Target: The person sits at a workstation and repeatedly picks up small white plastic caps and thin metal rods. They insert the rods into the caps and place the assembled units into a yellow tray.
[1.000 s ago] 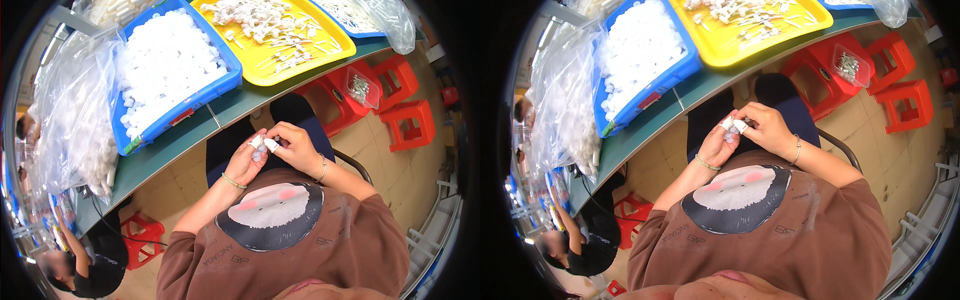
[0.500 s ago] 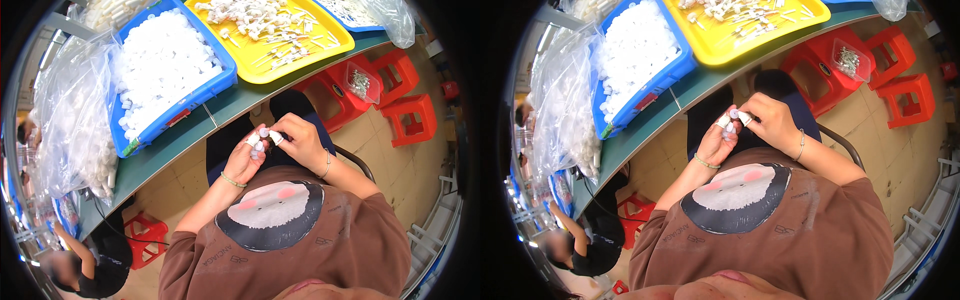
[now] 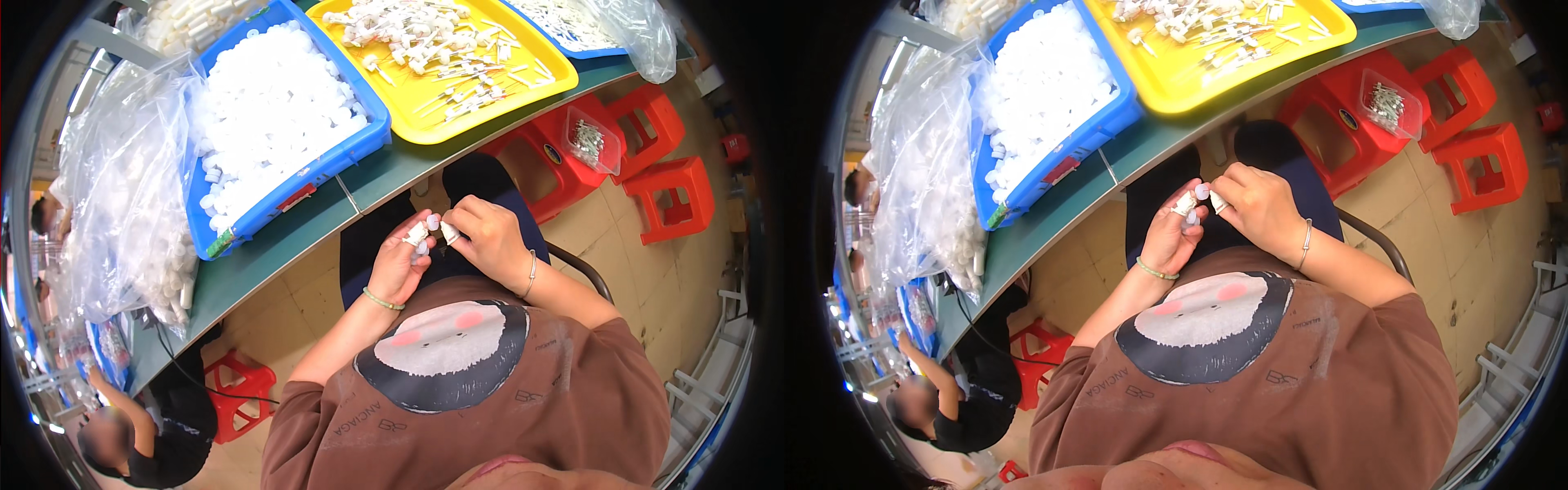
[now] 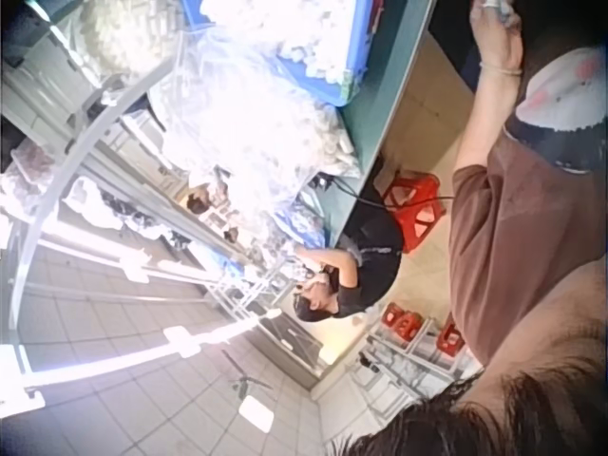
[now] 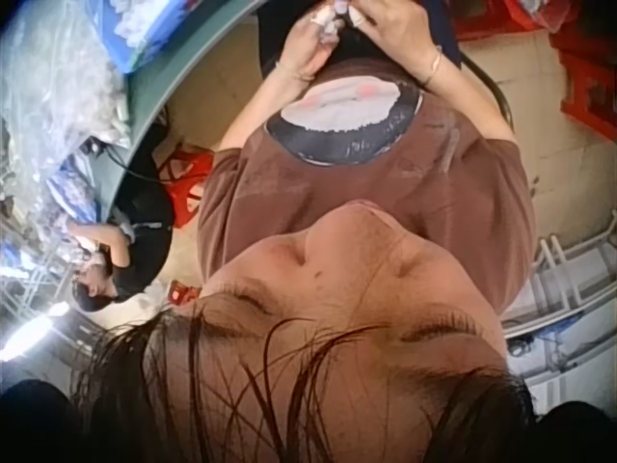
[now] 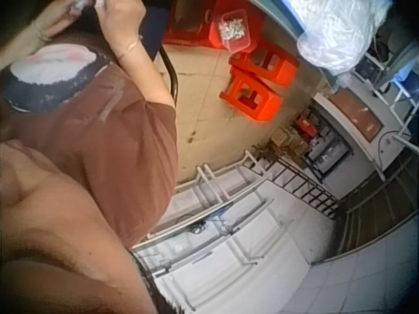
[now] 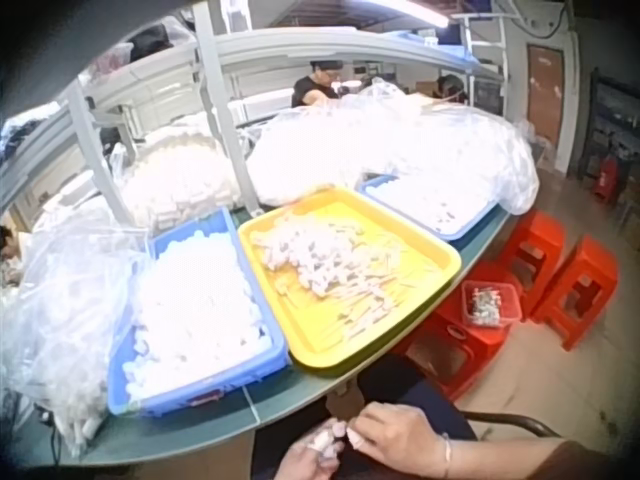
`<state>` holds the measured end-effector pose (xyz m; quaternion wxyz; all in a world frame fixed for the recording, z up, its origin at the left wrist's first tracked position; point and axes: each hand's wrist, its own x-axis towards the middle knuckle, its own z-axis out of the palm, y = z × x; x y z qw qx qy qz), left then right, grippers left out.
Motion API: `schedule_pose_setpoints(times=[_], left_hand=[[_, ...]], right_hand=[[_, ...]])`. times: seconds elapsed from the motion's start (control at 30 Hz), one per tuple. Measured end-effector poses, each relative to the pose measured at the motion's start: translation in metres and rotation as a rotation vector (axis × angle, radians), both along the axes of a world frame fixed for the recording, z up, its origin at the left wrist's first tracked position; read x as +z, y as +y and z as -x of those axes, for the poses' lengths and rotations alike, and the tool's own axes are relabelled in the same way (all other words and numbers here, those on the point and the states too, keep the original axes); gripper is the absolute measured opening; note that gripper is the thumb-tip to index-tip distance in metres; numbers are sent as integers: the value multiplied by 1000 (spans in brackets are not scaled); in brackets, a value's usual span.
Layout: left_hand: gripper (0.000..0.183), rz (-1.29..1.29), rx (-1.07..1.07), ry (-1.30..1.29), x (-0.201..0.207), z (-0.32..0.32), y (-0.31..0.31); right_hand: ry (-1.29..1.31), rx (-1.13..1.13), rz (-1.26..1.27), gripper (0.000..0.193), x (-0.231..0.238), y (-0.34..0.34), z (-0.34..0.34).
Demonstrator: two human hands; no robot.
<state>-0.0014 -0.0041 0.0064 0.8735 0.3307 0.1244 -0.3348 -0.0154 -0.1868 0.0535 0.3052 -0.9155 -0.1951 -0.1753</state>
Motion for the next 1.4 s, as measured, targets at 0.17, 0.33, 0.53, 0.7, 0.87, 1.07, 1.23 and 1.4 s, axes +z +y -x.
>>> schedule_pose_setpoints(times=[0.17, 0.33, 0.53, 0.7, 0.87, 1.07, 1.23, 1.4], left_hand=[[30, -151, 7, -134, 2, 3, -3], [31, -128, -6, -134, -1, 2, -1], [29, -146, 8, -135, 0, -1, 0], [28, -149, 15, -147, 0, 0, -1], [29, -144, 6, -128, -2, 0, 1], [24, 9, 44, -40, -10, 2, -2], [23, -36, 73, -17, -7, 4, -5], [25, -104, 84, -53, 0, 2, -6]], right_hand=[[29, 36, 28, 22, 4, 2, 2], [178, 52, -249, 26, 1, 8, 0], [432, -35, -139, 22, 6, 0, 0], [367, 52, -282, 14, -2, -1, 1], [238, 79, -195, 11, 2, 2, 0], [650, 127, -647, 5, -4, 4, 0], [613, 148, -669, 8, -5, 13, -3], [70, 122, -42, 18, -9, 14, -3]])
